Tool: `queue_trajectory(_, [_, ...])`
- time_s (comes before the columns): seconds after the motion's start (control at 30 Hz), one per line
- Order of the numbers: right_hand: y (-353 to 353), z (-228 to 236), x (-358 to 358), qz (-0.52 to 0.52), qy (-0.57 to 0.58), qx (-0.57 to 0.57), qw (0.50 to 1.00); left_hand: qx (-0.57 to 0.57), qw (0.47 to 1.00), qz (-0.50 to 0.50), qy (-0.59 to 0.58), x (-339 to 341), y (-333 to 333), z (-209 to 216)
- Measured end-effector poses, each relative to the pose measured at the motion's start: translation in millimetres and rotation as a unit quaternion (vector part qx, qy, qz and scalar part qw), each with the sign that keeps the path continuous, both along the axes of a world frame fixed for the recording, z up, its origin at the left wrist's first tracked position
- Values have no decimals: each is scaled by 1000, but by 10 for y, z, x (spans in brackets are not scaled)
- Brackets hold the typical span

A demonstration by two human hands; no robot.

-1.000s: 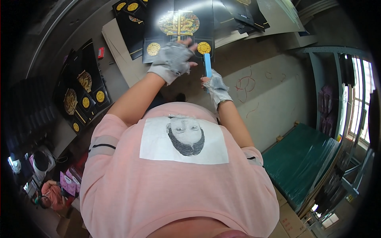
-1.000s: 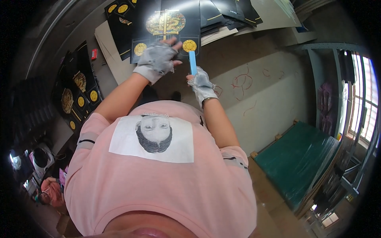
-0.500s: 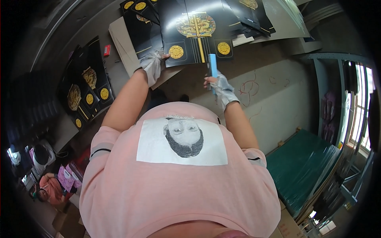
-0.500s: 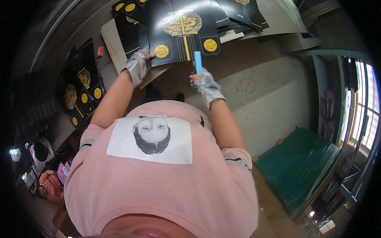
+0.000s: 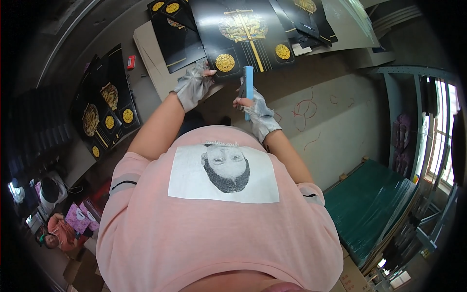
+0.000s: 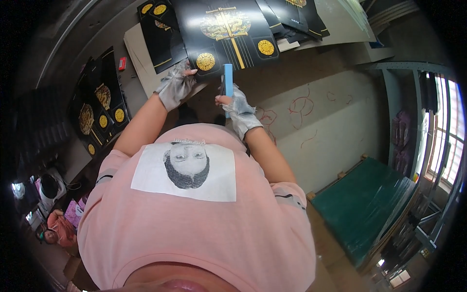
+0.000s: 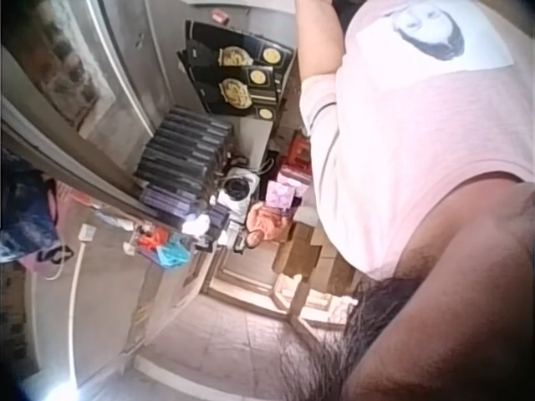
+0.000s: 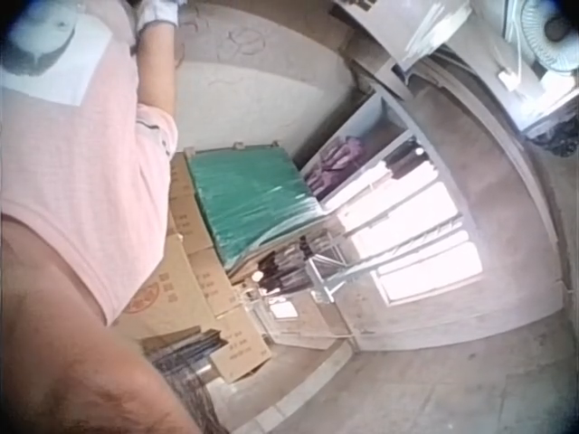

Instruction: Applying blue adhesive tape to the edges of flat black folder-like packages using a handheld applicator.

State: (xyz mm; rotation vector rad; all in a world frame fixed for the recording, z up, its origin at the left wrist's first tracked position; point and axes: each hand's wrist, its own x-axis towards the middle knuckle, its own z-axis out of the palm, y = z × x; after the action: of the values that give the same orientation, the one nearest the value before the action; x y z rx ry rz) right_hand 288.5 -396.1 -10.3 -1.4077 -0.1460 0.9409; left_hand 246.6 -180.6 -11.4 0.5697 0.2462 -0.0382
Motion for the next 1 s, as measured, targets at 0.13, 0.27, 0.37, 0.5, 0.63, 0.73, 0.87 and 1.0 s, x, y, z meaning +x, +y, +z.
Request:
queue_trajectory(0.13, [-51, -137, 70, -95, 77, 17, 992, 45, 992, 45, 106, 43, 100, -65])
queue_trajectory(0.27, [-97, -238, 122, -114, 102, -8, 988, 13, 994, 67, 89, -63, 184, -247])
queue_trajectory(0.37, [-114, -253, 117, -110, 78, 11, 991, 8, 993, 66, 100, -52, 211, -262])
queue_trajectory(0.5, [-66, -239, 121, -63, 39, -26, 997, -56, 969, 13, 239, 139, 366, -40])
queue_trajectory(0.63, [-40, -198, 103, -68, 32, -31, 997, 151, 938, 50, 309, 334, 381, -167])
queue_trajectory(0.73, [-26, -159, 75, -54, 5, -31, 998, 165, 945, 87, 269, 304, 558, -572])
queue_trajectory(0.87, [-146, -201, 37, -74, -27, -23, 997, 129, 971, 125, 160, 224, 370, -112])
queue_trajectory(1.0, [-129, -174, -17, -70, -33, -12, 997, 106, 977, 151, 110, 68, 561, -199])
